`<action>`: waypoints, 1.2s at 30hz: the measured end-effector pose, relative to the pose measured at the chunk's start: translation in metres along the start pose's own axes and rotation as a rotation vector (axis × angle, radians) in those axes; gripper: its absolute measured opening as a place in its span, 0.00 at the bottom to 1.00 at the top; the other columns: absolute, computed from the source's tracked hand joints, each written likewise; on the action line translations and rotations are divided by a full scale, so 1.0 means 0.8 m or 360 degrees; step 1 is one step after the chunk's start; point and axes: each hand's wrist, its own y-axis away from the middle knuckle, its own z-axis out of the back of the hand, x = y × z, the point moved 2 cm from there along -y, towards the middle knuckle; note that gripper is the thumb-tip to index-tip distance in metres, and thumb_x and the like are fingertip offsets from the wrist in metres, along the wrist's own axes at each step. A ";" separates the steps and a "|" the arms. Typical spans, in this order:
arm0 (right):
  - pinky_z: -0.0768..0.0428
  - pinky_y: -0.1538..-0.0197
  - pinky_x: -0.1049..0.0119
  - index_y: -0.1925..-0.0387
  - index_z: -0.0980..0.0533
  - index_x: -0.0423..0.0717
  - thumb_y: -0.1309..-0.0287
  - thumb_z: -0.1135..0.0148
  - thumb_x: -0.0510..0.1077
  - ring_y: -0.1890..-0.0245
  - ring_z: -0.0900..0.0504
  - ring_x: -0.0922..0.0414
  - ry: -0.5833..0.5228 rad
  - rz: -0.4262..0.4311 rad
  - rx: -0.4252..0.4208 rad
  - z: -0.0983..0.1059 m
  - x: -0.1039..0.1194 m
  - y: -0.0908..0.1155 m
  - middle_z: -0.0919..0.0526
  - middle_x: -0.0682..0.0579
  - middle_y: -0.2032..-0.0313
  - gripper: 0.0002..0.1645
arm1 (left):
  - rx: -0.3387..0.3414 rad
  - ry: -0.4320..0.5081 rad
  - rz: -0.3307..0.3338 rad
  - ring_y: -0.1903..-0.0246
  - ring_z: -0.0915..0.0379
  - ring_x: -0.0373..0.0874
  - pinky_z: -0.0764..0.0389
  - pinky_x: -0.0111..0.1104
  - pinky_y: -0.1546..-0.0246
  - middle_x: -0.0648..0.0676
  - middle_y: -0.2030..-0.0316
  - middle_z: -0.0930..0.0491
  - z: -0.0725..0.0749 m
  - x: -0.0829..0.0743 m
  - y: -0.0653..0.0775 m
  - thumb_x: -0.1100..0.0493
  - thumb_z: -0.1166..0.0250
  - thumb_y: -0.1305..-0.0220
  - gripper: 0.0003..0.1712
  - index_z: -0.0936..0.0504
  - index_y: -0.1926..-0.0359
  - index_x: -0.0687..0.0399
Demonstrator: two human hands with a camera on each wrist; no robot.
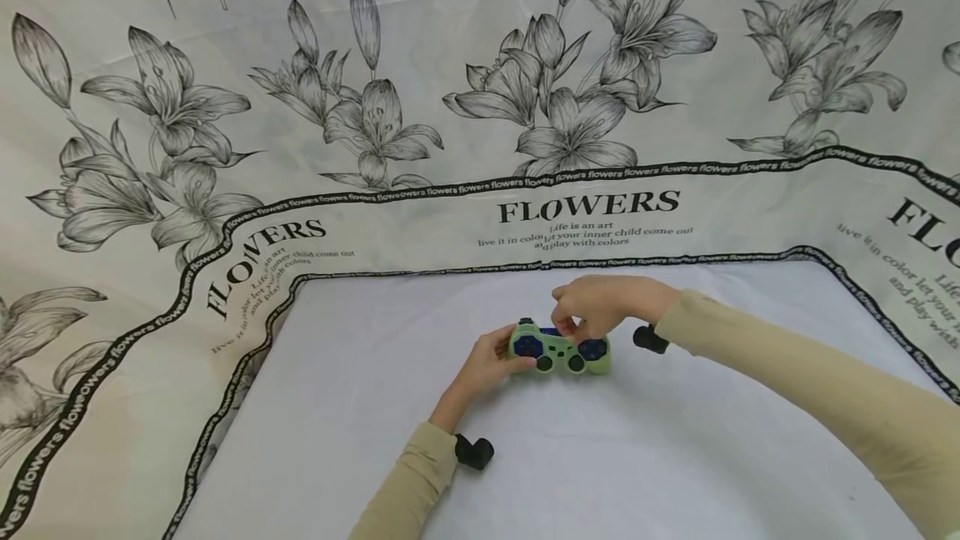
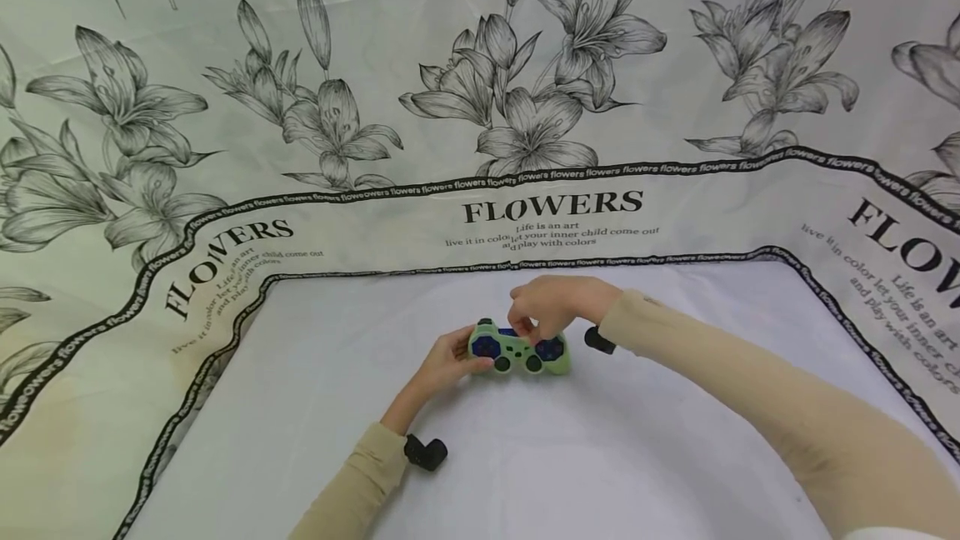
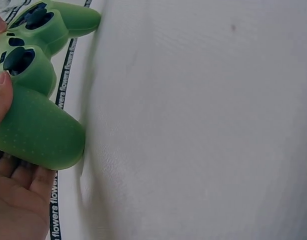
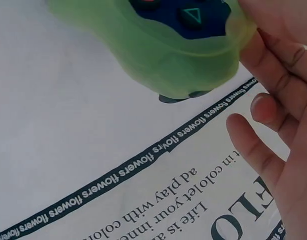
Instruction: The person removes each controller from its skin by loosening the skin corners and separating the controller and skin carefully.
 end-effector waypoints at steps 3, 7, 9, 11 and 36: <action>0.36 0.67 0.71 0.76 0.25 0.56 0.49 0.37 0.42 0.75 0.39 0.65 0.0200 0.0067 -0.0024 0.001 0.003 -0.005 0.31 0.63 0.76 0.06 | 0.0035 -0.0020 0.0013 0.50 0.22 0.49 0.23 0.34 0.46 0.62 0.47 0.21 0.001 -0.001 0.001 0.61 0.33 0.39 0.33 0.32 0.35 0.64; 0.38 0.63 0.68 0.78 0.25 0.57 0.53 0.38 0.42 0.74 0.39 0.64 0.0356 0.0090 -0.0050 0.003 0.001 -0.009 0.31 0.65 0.78 0.06 | 0.0055 -0.0022 0.0038 0.49 0.22 0.48 0.23 0.32 0.46 0.61 0.47 0.21 0.003 -0.005 0.002 0.60 0.33 0.39 0.33 0.32 0.35 0.64; 0.37 0.63 0.67 0.78 0.25 0.58 0.53 0.37 0.44 0.74 0.39 0.64 0.0390 0.0092 -0.0065 0.006 0.000 -0.009 0.30 0.64 0.78 0.05 | 0.0048 -0.0030 0.0041 0.49 0.22 0.49 0.23 0.33 0.45 0.61 0.47 0.20 0.004 -0.006 0.003 0.61 0.33 0.39 0.33 0.32 0.35 0.64; 0.36 0.63 0.67 0.79 0.24 0.58 0.52 0.37 0.46 0.74 0.38 0.64 0.0425 0.0101 -0.0055 0.008 -0.002 -0.010 0.29 0.64 0.78 0.05 | 0.0041 -0.0037 0.0044 0.48 0.22 0.49 0.24 0.33 0.44 0.60 0.47 0.20 0.004 -0.006 0.003 0.61 0.33 0.40 0.32 0.31 0.36 0.64; 0.22 0.57 0.67 0.74 0.22 0.46 0.46 0.41 0.37 0.69 0.25 0.67 -0.0950 0.0388 -0.0148 -0.029 -0.041 -0.004 0.21 0.56 0.74 0.04 | 0.0053 -0.0334 -0.0162 0.50 0.21 0.44 0.23 0.29 0.45 0.57 0.49 0.19 0.002 -0.004 0.003 0.57 0.32 0.40 0.33 0.32 0.36 0.60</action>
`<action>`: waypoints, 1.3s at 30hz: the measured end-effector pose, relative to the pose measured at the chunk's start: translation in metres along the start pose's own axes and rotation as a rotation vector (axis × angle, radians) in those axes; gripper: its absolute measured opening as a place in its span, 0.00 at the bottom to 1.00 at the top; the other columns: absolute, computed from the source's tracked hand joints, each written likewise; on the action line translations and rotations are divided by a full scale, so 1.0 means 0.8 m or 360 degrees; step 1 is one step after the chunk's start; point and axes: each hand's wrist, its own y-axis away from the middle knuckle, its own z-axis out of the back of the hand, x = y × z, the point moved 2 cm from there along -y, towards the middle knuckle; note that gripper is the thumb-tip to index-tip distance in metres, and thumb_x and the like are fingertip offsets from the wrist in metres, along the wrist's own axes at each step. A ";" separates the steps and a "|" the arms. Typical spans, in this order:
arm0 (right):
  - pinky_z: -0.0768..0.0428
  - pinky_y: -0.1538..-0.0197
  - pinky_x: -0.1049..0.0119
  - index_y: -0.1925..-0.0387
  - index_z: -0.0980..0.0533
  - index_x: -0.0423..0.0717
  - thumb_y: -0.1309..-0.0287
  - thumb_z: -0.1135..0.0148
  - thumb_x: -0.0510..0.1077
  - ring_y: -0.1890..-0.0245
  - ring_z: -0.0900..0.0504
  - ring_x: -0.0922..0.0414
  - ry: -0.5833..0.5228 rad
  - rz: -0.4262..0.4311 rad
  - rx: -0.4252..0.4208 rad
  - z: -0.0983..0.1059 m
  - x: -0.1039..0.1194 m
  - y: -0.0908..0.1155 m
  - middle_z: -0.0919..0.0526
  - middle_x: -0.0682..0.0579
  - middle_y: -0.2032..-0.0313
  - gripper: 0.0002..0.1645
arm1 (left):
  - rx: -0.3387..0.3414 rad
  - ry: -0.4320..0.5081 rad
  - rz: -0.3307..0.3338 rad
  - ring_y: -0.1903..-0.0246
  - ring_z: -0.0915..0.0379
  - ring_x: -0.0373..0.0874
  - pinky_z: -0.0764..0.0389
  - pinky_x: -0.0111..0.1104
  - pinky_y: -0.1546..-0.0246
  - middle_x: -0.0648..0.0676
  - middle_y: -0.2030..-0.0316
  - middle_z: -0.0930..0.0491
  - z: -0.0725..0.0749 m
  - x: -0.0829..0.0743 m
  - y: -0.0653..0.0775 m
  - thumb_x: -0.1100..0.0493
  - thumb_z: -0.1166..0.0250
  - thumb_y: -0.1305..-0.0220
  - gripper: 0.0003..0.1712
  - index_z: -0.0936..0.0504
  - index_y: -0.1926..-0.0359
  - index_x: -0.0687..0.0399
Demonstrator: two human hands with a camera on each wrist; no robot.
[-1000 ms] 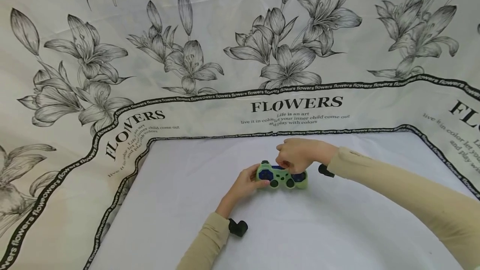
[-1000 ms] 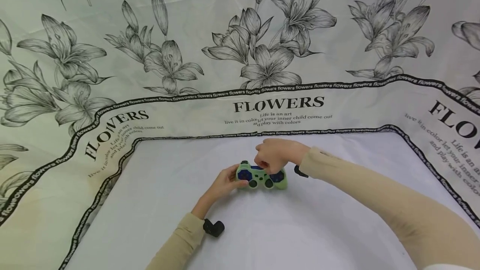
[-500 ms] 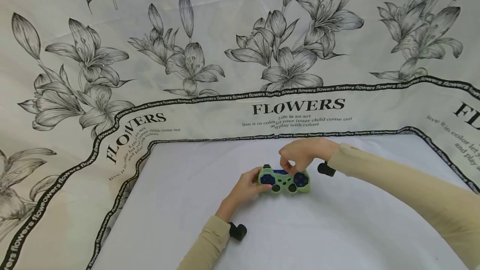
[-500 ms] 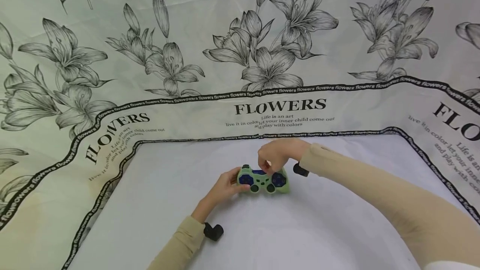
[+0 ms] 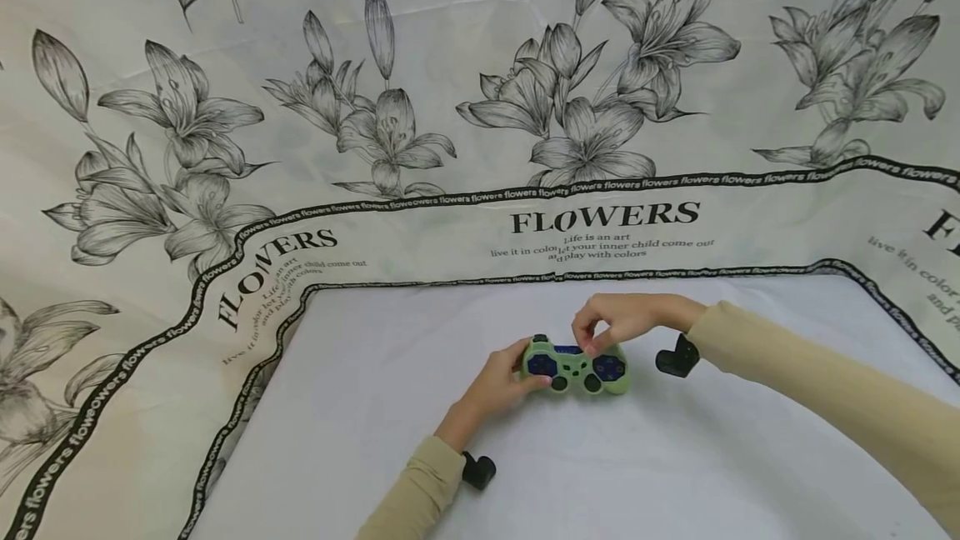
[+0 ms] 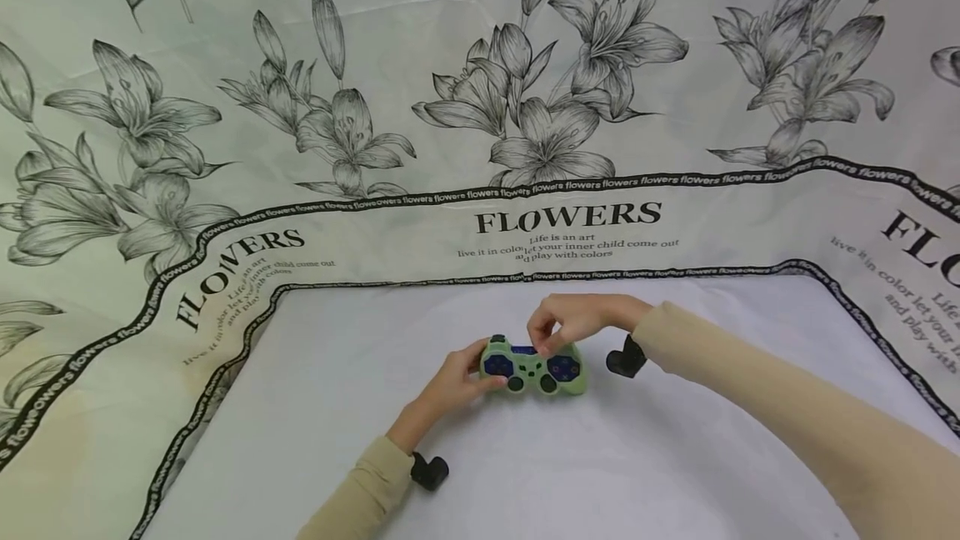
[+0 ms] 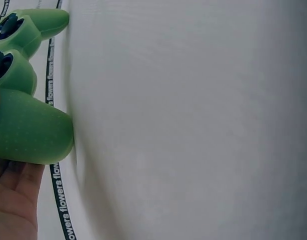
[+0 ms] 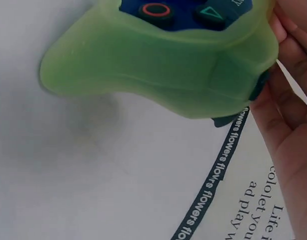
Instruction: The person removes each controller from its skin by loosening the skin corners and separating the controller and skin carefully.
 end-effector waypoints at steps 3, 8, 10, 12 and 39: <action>0.23 0.59 0.68 0.73 0.23 0.43 0.44 0.41 0.37 0.70 0.25 0.67 -0.0101 0.0008 -0.0014 0.000 -0.004 -0.001 0.21 0.50 0.74 0.04 | -0.0018 -0.0053 -0.0021 0.52 0.21 0.42 0.22 0.27 0.47 0.56 0.51 0.18 0.001 0.001 0.000 0.56 0.32 0.40 0.33 0.31 0.36 0.60; 0.24 0.56 0.68 0.72 0.23 0.43 0.39 0.41 0.40 0.68 0.26 0.66 -0.0153 0.0020 -0.0011 -0.002 -0.011 0.000 0.22 0.47 0.73 0.06 | -0.0013 -0.0093 0.0032 0.54 0.20 0.41 0.22 0.27 0.49 0.55 0.54 0.17 0.004 -0.001 -0.003 0.55 0.31 0.41 0.31 0.28 0.39 0.60; 0.25 0.55 0.67 0.72 0.23 0.45 0.39 0.41 0.41 0.67 0.26 0.66 -0.0143 0.0017 0.0007 -0.002 -0.012 0.000 0.22 0.48 0.72 0.06 | -0.0002 -0.0099 0.0069 0.55 0.20 0.41 0.21 0.28 0.51 0.56 0.55 0.17 0.005 -0.004 -0.005 0.55 0.30 0.42 0.31 0.27 0.40 0.61; 0.26 0.55 0.67 0.72 0.24 0.46 0.38 0.42 0.41 0.67 0.26 0.66 -0.0122 0.0022 0.0030 -0.002 -0.012 0.000 0.22 0.50 0.73 0.07 | 0.0008 -0.0103 0.0100 0.56 0.19 0.42 0.21 0.28 0.52 0.56 0.55 0.17 0.006 -0.005 -0.005 0.55 0.29 0.42 0.30 0.27 0.41 0.61; 0.35 0.68 0.71 0.80 0.25 0.63 0.53 0.27 0.52 0.74 0.38 0.64 0.1003 -0.0397 0.0296 0.024 0.028 -0.021 0.32 0.63 0.72 0.13 | 0.0035 0.0029 0.0250 0.60 0.21 0.38 0.22 0.25 0.57 0.55 0.56 0.17 0.011 -0.011 -0.012 0.58 0.28 0.45 0.28 0.24 0.44 0.61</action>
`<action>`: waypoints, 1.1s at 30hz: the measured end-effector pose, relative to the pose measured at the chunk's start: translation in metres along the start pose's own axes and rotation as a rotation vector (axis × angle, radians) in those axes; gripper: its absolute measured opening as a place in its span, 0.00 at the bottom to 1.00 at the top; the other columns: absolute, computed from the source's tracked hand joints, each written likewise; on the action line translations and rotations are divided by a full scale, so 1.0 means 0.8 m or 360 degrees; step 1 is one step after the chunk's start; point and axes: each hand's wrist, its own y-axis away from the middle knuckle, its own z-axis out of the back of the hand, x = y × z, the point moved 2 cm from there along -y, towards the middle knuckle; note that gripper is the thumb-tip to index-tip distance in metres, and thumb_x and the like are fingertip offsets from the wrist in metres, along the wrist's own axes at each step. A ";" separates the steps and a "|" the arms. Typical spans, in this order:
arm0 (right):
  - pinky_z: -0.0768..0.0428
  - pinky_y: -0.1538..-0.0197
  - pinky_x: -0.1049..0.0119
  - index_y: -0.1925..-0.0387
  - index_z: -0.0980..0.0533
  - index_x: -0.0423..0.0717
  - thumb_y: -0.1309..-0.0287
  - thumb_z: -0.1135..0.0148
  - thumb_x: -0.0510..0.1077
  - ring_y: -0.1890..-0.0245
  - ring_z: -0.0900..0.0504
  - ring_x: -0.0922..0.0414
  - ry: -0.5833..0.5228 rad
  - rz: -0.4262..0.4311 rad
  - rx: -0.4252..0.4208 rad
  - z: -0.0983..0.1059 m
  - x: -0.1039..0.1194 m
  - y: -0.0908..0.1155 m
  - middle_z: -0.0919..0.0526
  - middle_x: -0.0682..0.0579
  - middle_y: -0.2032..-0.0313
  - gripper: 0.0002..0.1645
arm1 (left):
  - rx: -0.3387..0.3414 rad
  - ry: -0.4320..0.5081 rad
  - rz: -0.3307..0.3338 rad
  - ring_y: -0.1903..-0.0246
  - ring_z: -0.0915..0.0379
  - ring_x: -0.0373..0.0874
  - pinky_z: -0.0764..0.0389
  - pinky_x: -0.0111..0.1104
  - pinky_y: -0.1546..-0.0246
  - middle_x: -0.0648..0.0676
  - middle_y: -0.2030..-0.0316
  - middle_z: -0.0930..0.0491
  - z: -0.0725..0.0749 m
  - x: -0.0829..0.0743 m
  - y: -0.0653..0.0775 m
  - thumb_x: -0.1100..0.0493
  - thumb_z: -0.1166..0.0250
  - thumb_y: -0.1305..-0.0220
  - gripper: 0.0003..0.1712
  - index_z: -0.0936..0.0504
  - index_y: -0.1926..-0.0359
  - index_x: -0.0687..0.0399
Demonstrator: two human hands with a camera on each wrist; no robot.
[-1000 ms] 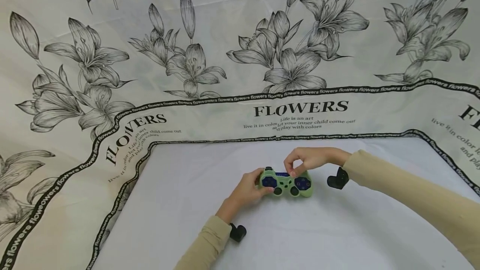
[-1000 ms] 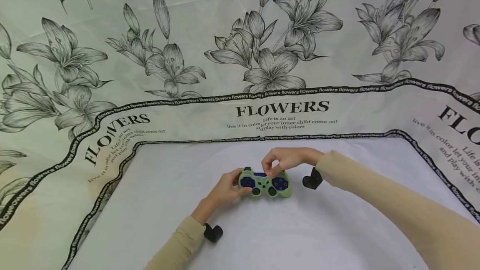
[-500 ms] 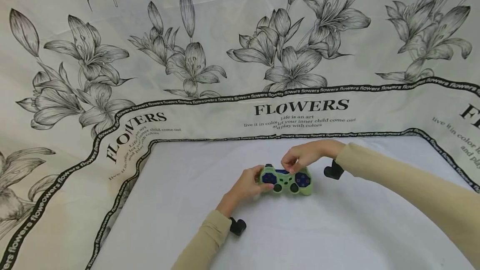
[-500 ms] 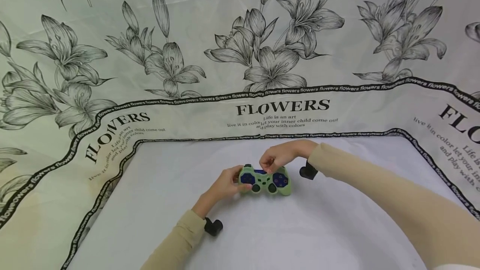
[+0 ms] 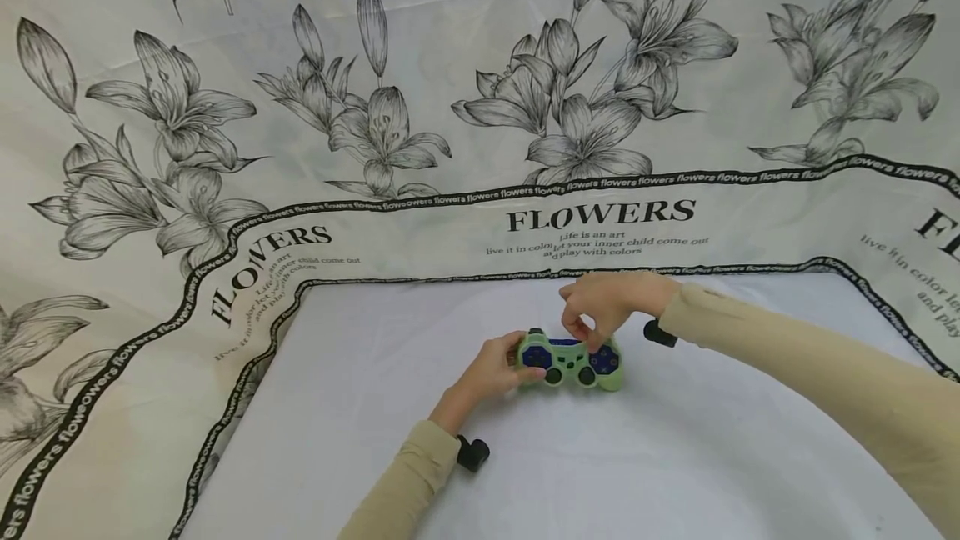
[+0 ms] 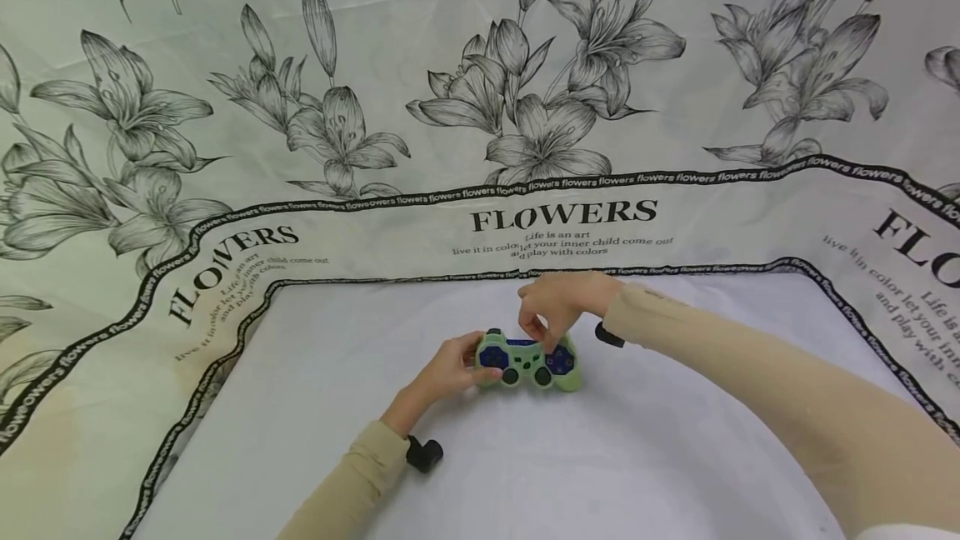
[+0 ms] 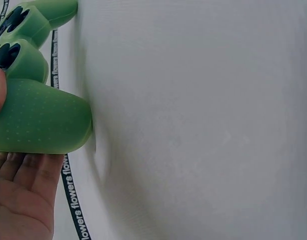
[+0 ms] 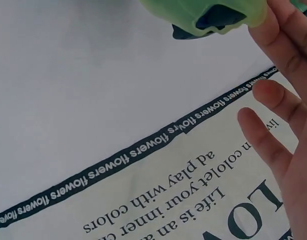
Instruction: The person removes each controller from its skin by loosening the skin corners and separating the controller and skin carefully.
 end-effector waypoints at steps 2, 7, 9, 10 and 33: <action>0.37 0.69 0.72 0.80 0.26 0.63 0.53 0.28 0.54 0.75 0.39 0.64 0.0075 -0.0006 -0.0018 0.002 0.001 0.001 0.31 0.62 0.73 0.13 | 0.0010 0.0005 -0.0012 0.59 0.21 0.39 0.22 0.26 0.56 0.56 0.55 0.17 0.001 0.001 -0.001 0.58 0.28 0.45 0.29 0.25 0.44 0.62; 0.39 0.71 0.73 0.79 0.27 0.61 0.47 0.33 0.56 0.74 0.40 0.65 0.0178 0.0063 -0.0083 0.003 0.002 0.002 0.27 0.58 0.73 0.13 | 0.0010 -0.0020 0.0007 0.58 0.21 0.39 0.22 0.26 0.55 0.56 0.55 0.17 0.006 0.003 -0.002 0.58 0.28 0.44 0.29 0.25 0.43 0.62; 0.39 0.71 0.72 0.79 0.28 0.60 0.45 0.34 0.55 0.74 0.40 0.65 0.0152 0.0092 -0.0099 0.002 0.002 0.002 0.27 0.58 0.73 0.13 | 0.0006 -0.0041 -0.0002 0.58 0.21 0.40 0.22 0.27 0.55 0.56 0.55 0.17 0.007 0.004 -0.002 0.58 0.28 0.45 0.28 0.25 0.44 0.62; 0.39 0.70 0.72 0.79 0.29 0.60 0.44 0.34 0.54 0.73 0.40 0.65 0.0114 0.0094 -0.0091 0.001 0.002 0.003 0.28 0.58 0.73 0.13 | 0.0007 -0.0048 -0.0012 0.58 0.21 0.40 0.22 0.27 0.54 0.56 0.56 0.17 0.007 0.005 -0.002 0.58 0.28 0.45 0.28 0.24 0.45 0.62; 0.22 0.48 0.66 0.75 0.27 0.45 0.44 0.37 0.39 0.67 0.27 0.69 -0.0898 0.0439 -0.0118 -0.026 -0.014 0.003 0.26 0.58 0.74 0.07 | -0.0024 -0.0199 -0.0056 0.56 0.21 0.42 0.22 0.28 0.52 0.57 0.53 0.17 -0.003 0.002 0.000 0.55 0.29 0.43 0.33 0.29 0.39 0.62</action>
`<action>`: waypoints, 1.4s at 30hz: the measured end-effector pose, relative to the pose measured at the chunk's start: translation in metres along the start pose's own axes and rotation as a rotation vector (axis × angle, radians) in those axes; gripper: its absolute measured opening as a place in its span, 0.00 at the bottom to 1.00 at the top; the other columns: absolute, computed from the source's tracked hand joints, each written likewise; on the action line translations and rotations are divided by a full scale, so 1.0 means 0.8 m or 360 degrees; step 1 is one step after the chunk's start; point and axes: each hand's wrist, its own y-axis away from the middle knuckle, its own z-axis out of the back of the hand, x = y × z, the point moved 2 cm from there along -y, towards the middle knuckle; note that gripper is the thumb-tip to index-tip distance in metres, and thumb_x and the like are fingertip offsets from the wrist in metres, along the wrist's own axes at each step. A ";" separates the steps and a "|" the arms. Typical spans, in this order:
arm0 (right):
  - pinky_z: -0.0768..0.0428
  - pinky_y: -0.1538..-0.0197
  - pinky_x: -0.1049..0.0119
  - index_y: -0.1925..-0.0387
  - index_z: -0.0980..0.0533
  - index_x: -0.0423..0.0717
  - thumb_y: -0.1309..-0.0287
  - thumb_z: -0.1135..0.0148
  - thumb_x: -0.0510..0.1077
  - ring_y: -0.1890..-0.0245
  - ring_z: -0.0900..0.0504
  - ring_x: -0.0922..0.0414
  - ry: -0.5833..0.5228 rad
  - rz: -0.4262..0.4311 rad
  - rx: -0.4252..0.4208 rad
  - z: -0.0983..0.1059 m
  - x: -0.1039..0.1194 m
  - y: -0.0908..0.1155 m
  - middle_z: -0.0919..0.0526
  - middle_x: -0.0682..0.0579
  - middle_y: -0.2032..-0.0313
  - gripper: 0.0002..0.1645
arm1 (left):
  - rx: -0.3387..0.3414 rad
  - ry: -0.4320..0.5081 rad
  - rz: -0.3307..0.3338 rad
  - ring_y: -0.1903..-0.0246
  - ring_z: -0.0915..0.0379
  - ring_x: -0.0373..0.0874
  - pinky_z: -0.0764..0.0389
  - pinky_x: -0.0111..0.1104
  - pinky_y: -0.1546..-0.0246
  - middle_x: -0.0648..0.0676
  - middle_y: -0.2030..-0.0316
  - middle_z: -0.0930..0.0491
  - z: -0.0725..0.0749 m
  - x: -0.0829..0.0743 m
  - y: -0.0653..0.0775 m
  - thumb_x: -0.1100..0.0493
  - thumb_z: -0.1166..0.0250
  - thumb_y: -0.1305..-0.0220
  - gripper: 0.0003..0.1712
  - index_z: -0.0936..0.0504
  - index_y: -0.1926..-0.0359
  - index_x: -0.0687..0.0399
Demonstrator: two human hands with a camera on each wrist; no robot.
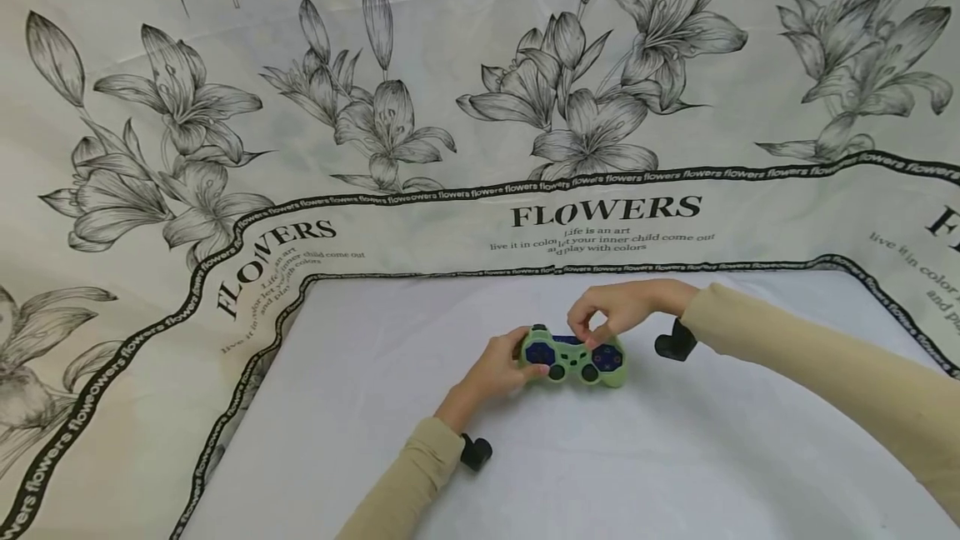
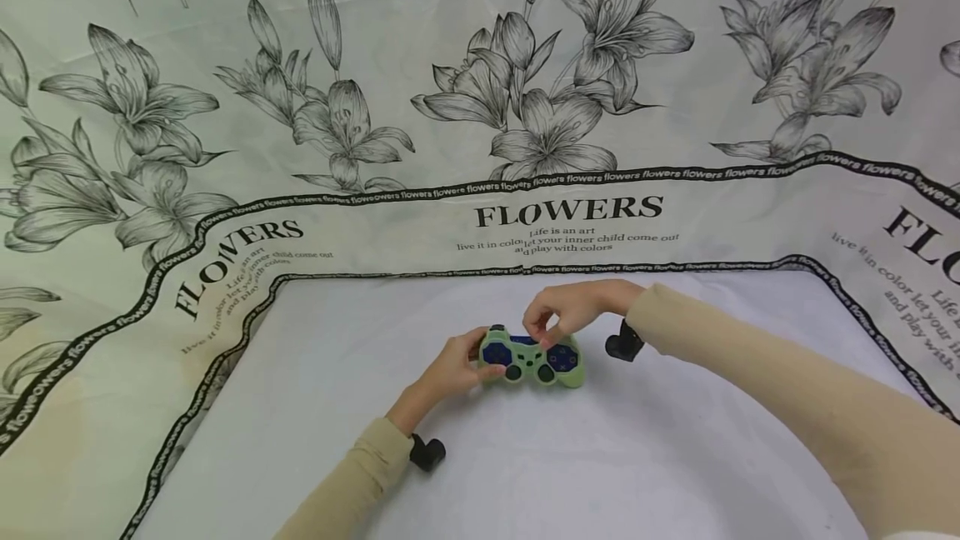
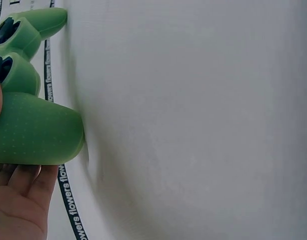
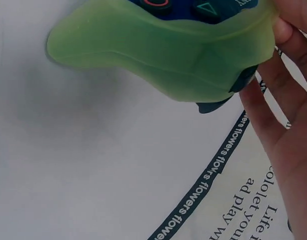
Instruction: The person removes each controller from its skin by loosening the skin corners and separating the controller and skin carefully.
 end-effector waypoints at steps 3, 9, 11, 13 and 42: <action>0.23 0.51 0.64 0.75 0.27 0.46 0.42 0.37 0.40 0.68 0.29 0.68 -0.0003 -0.0024 -0.0007 0.000 -0.002 0.001 0.28 0.60 0.75 0.09 | 0.0005 0.0022 -0.0004 0.55 0.21 0.43 0.22 0.27 0.52 0.57 0.53 0.18 0.000 0.000 -0.002 0.56 0.29 0.43 0.33 0.29 0.39 0.62; 0.28 0.56 0.63 0.75 0.30 0.47 0.39 0.39 0.43 0.68 0.31 0.67 0.0075 -0.0107 -0.0004 0.000 -0.001 0.002 0.31 0.62 0.74 0.11 | 0.0025 0.0095 0.0022 0.53 0.21 0.44 0.22 0.29 0.50 0.57 0.52 0.19 0.001 -0.001 0.000 0.58 0.29 0.43 0.32 0.29 0.40 0.62; 0.29 0.56 0.65 0.74 0.30 0.48 0.38 0.40 0.43 0.68 0.31 0.67 0.0134 -0.0144 0.0022 0.000 0.002 0.002 0.32 0.63 0.73 0.11 | 0.0032 0.0125 0.0029 0.54 0.21 0.44 0.22 0.29 0.51 0.57 0.53 0.19 0.001 -0.002 0.000 0.59 0.29 0.44 0.30 0.28 0.41 0.62; 0.30 0.57 0.67 0.73 0.31 0.48 0.37 0.41 0.43 0.68 0.32 0.67 0.0196 -0.0179 0.0053 0.000 0.005 0.002 0.33 0.63 0.73 0.11 | 0.0032 0.0146 0.0033 0.54 0.21 0.44 0.22 0.29 0.51 0.57 0.53 0.18 0.001 -0.002 0.001 0.60 0.29 0.44 0.30 0.27 0.42 0.62; 0.30 0.60 0.71 0.70 0.31 0.50 0.33 0.45 0.48 0.68 0.32 0.68 0.0229 -0.0150 -0.0114 -0.006 0.002 0.023 0.33 0.63 0.72 0.10 | 0.0052 0.0137 0.0023 0.52 0.21 0.46 0.22 0.28 0.50 0.58 0.52 0.18 0.000 -0.003 -0.002 0.62 0.29 0.45 0.29 0.27 0.43 0.63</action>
